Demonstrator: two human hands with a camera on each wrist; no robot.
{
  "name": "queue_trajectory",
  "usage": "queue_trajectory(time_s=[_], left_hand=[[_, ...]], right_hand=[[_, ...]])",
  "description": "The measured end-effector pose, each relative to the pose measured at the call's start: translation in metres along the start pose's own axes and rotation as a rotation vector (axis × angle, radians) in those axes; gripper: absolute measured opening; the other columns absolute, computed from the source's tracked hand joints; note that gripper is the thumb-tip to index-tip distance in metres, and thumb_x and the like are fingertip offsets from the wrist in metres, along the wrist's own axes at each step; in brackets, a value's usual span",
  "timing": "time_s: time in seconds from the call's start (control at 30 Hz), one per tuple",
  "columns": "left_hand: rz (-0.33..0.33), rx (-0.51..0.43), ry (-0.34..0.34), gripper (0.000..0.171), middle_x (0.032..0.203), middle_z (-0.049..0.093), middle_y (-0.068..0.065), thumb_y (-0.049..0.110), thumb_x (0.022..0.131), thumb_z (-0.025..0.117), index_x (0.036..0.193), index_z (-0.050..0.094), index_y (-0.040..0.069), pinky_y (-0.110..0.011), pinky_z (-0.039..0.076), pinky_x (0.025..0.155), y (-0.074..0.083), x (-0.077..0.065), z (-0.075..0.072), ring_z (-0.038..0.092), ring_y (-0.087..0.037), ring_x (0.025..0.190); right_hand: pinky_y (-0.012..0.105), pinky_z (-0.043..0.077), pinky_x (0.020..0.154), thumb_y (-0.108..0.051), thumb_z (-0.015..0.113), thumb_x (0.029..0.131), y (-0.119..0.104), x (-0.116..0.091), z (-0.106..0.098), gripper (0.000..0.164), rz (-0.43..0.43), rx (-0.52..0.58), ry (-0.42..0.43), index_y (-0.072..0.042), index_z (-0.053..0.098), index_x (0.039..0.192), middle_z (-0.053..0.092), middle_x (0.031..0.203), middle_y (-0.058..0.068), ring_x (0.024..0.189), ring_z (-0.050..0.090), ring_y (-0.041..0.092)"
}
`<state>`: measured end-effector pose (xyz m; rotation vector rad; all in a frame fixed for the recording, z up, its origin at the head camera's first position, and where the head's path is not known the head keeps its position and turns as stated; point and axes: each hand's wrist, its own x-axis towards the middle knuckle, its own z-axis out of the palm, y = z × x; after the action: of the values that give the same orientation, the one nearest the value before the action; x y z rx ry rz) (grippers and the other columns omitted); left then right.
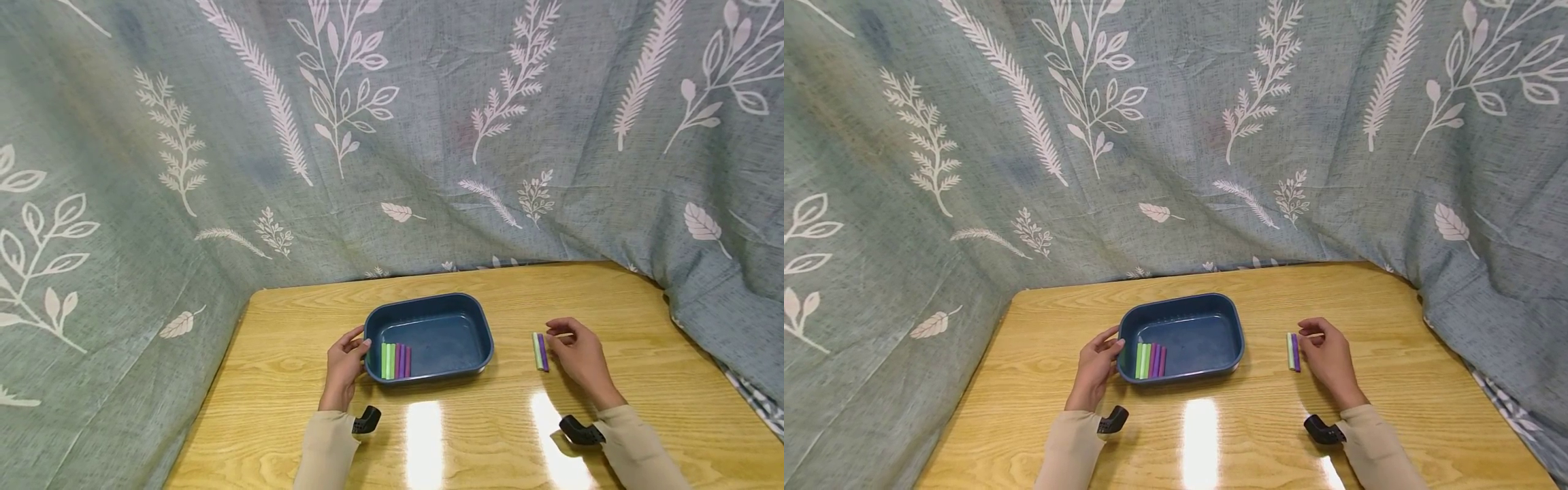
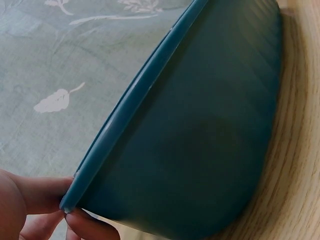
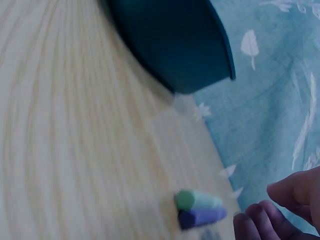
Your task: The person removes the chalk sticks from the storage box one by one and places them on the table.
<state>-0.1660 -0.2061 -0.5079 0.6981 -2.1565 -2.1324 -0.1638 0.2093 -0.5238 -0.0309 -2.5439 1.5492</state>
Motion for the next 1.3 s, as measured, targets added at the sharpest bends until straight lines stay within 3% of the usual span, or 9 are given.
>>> queue_trajectory(time_s=[0.17, 0.43, 0.83, 1.1, 1.3], left_hand=[[0.002, -0.005, -0.003, 0.040, 0.105, 0.060, -0.008, 0.003, 0.103, 0.067, 0.143, 0.064, 0.002, -0.025, 0.053, 0.058, 0.001, 0.000, 0.000, 0.062, -0.017, 0.078], [0.005, -0.012, 0.005, 0.039, 0.103, 0.059, -0.006, 0.002, 0.103, 0.067, 0.142, 0.065, 0.002, -0.026, 0.051, 0.057, 0.000, 0.002, 0.001, 0.063, -0.019, 0.081], [0.008, 0.000, -0.001, 0.041, 0.104, 0.060, -0.006, 0.004, 0.103, 0.067, 0.143, 0.063, 0.001, -0.026, 0.055, 0.060, 0.001, -0.002, 0.000, 0.060, -0.016, 0.081], [0.011, -0.007, 0.002, 0.040, 0.103, 0.060, -0.006, 0.003, 0.103, 0.067, 0.143, 0.063, 0.000, -0.026, 0.055, 0.059, -0.001, -0.001, -0.001, 0.061, -0.016, 0.081], [0.009, -0.002, 0.003, 0.040, 0.103, 0.061, -0.007, 0.003, 0.103, 0.067, 0.142, 0.064, 0.001, -0.026, 0.054, 0.059, 0.000, 0.000, -0.001, 0.063, -0.018, 0.078]], right_hand=[[0.019, 0.055, 0.069, 0.004, 0.066, 0.100, -0.015, 0.002, 0.008, 0.022, -0.061, 0.013, -0.002, 0.010, 0.065, 0.121, 0.068, 0.111, 0.027, 0.082, 0.063, 0.000], [0.025, 0.060, 0.072, 0.004, 0.064, 0.102, -0.031, 0.004, 0.025, 0.022, -0.085, 0.072, -0.046, 0.010, 0.064, 0.123, 0.067, 0.111, 0.026, 0.088, 0.071, 0.029], [0.024, 0.060, 0.072, 0.009, 0.066, 0.099, -0.050, 0.008, 0.046, 0.023, -0.142, 0.194, -0.056, 0.011, 0.064, 0.121, 0.067, 0.111, 0.027, 0.085, 0.069, 0.013], [0.024, 0.060, 0.073, 0.011, 0.064, 0.098, -0.066, 0.012, 0.065, 0.021, -0.129, 0.229, -0.076, 0.009, 0.065, 0.119, 0.067, 0.111, 0.026, 0.087, 0.070, 0.019], [0.020, 0.058, 0.073, 0.011, 0.064, 0.098, -0.076, 0.014, 0.079, 0.021, -0.119, 0.254, -0.103, 0.011, 0.065, 0.119, 0.067, 0.110, 0.026, 0.092, 0.071, 0.036]])
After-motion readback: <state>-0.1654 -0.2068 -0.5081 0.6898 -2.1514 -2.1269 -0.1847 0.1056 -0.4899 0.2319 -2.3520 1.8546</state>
